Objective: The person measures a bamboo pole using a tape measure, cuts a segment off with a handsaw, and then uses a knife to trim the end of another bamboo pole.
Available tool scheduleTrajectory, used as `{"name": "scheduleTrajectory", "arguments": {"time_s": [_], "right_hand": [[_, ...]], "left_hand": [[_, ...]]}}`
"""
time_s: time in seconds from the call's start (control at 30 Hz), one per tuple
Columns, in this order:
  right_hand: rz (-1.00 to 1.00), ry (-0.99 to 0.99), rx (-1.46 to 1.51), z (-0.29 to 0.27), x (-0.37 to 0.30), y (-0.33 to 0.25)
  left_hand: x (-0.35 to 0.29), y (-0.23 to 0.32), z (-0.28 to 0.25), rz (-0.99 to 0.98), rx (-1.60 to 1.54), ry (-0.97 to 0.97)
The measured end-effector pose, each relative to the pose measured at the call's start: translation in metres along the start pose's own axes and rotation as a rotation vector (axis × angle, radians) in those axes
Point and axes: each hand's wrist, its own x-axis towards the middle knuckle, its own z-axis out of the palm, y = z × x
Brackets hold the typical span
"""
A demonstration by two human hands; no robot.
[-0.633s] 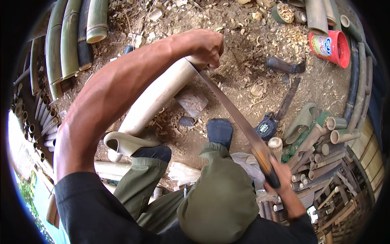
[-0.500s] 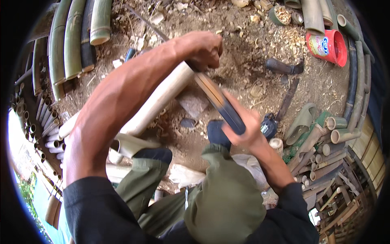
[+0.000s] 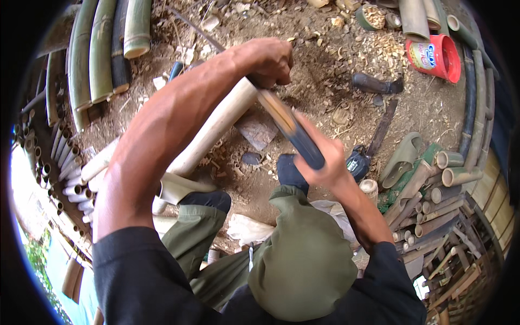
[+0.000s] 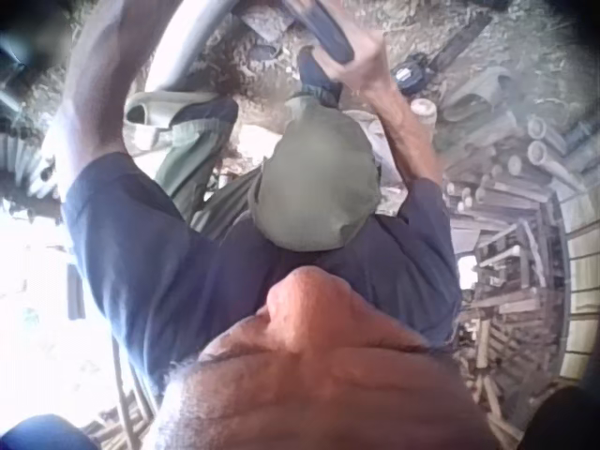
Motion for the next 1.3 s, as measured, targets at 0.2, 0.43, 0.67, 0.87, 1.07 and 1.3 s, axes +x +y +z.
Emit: {"name": "scheduleTrajectory", "arguments": {"time_s": [0.2, 0.43, 0.67, 0.87, 1.07, 1.3], "right_hand": [[-0.013, -0.138, -0.122, -0.096, -0.166, -0.006], [-0.022, 0.022, 0.032, 0.002, 0.004, 0.006], [0.014, -0.169, -0.133, -0.094, -0.153, 0.007], [-0.073, 0.124, 0.051, 0.02, 0.018, 0.018], [-0.022, -0.07, -0.164, -0.089, -0.166, -0.005], [-0.109, 0.126, 0.042, 0.013, 0.003, 0.027]], "left_hand": [[-0.009, -0.004, 0.0, 0.054, -0.074, 0.04], [-0.007, 0.017, -0.001, 0.103, 0.189, 0.002], [-0.012, 0.0, 0.001, 0.042, -0.084, 0.057], [-0.003, 0.017, -0.004, 0.007, -0.031, 0.032], [-0.006, -0.002, 0.0, 0.008, -0.019, 0.073], [0.002, 0.019, -0.004, -0.02, 0.005, 0.028]]}}
